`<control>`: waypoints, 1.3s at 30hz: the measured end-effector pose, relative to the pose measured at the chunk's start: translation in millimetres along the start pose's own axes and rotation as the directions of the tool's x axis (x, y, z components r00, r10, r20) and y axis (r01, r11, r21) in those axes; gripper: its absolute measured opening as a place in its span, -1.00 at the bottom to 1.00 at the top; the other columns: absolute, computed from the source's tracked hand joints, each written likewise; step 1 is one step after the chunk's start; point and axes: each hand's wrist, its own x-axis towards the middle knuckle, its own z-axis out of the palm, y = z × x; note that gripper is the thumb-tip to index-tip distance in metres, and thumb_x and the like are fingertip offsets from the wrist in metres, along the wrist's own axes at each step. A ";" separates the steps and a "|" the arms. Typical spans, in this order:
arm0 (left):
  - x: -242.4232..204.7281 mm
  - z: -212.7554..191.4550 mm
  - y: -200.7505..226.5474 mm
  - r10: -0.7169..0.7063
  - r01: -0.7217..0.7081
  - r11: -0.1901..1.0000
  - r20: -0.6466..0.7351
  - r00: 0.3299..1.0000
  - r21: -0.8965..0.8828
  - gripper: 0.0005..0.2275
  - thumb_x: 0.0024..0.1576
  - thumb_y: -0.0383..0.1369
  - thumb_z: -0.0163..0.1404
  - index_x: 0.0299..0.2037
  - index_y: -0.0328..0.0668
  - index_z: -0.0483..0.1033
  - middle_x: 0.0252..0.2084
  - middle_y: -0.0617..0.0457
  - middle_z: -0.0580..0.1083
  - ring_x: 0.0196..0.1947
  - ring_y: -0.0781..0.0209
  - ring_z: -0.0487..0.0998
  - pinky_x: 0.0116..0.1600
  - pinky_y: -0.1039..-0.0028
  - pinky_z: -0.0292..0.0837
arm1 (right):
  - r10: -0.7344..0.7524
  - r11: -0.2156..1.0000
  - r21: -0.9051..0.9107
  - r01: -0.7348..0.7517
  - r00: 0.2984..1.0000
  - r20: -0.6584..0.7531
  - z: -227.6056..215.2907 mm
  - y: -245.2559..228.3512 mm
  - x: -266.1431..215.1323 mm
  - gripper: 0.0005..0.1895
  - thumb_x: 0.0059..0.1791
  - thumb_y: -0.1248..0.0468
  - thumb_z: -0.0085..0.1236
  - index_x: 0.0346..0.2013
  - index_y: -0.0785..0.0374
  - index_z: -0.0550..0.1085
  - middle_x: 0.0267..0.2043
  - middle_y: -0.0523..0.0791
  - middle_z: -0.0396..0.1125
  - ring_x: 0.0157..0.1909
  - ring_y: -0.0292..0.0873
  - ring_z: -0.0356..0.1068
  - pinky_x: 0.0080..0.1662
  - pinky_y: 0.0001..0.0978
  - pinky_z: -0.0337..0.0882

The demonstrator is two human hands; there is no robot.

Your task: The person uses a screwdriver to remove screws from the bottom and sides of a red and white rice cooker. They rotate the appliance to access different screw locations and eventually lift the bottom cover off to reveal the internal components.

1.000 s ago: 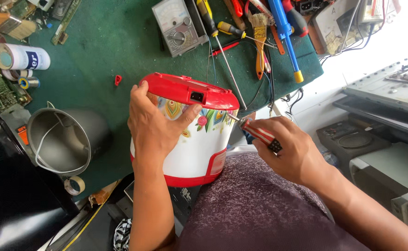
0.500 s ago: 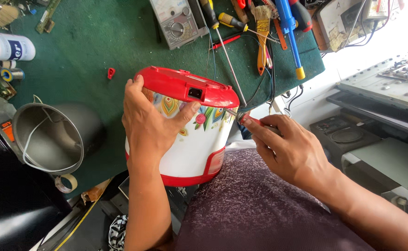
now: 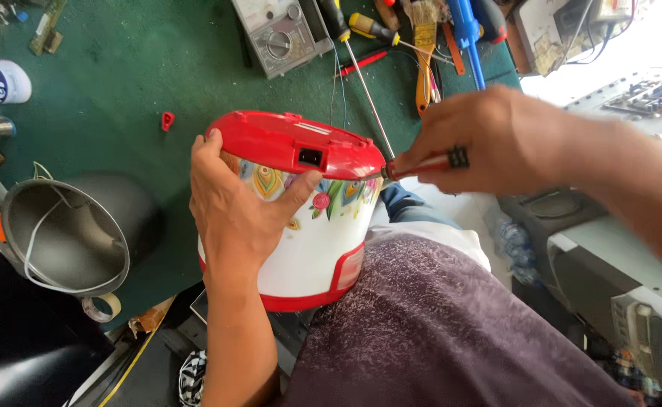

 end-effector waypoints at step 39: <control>-5.0 2.7 -21.4 -0.068 0.073 0.993 -0.064 0.996 0.092 0.16 -0.14 0.28 0.40 0.43 -0.44 0.03 0.38 -0.47 0.27 0.47 -0.49 0.24 0.34 -0.19 0.29 | 0.135 0.718 -0.613 -0.330 0.929 -0.344 143.9 -86.1 -8.9 -0.49 0.13 0.32 -0.13 0.37 0.45 0.31 0.03 0.10 0.29 -0.35 0.03 0.43 -0.49 -0.15 0.44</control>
